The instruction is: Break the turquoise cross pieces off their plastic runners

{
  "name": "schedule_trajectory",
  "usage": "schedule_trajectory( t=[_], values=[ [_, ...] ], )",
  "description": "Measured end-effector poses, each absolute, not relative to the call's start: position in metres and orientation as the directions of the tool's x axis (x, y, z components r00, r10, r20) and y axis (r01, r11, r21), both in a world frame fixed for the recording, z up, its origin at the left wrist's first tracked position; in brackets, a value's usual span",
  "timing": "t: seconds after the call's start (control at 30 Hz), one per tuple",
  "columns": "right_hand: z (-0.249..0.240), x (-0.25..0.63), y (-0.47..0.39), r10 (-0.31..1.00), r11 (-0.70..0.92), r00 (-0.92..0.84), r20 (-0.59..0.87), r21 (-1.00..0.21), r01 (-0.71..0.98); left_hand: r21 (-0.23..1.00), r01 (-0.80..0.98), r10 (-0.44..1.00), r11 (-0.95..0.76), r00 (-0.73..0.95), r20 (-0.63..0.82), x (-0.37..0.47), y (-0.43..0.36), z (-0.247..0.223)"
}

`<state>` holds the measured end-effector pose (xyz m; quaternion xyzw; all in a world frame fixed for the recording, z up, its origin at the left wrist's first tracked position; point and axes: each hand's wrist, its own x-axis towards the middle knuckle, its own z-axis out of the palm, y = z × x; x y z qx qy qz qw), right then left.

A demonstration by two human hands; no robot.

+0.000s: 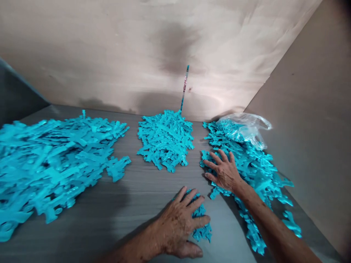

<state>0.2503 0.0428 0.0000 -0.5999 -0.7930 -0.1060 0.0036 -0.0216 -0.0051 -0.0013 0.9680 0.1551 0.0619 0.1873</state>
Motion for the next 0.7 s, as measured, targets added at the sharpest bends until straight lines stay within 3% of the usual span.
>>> schedule_trajectory(
  t=[0.17, 0.3, 0.4, 0.53, 0.63, 0.7],
  values=[
    [-0.001, 0.258, 0.034, 0.923, 0.325, -0.341, 0.178, 0.114, 0.939, 0.383, 0.279, 0.331, -0.881, 0.941, 0.077, -0.026, -0.011, 0.006],
    [-0.002, 0.252, 0.017, 0.857, 0.349, -0.358, 0.37, 0.092, 0.932, 0.398, 0.309, 0.383, -0.864, 0.916, 0.122, -0.031, -0.013, 0.014],
    [-0.004, 0.235, -0.011, 0.791, 0.46, -0.411, 0.453, 0.003, 0.888, 0.37, 0.359, 0.44, -0.857, 0.884, 0.161, -0.04, -0.01, 0.016],
    [-0.012, 0.214, -0.051, 0.748, 0.537, -0.436, 0.501, -0.07, 0.841, 0.223, 0.556, 0.599, -0.801, 0.744, 0.296, -0.077, 0.009, 0.014],
    [-0.028, 0.212, -0.071, 0.723, 0.553, -0.458, 0.517, -0.036, 0.833, 0.043, 0.793, 0.726, -0.607, 0.532, 0.437, -0.126, 0.034, 0.013],
    [-0.045, 0.214, -0.08, 0.667, 0.594, -0.496, 0.556, 0.004, 0.804, -0.065, 0.888, 0.793, -0.456, 0.438, 0.424, -0.159, 0.052, 0.013]
  ],
)
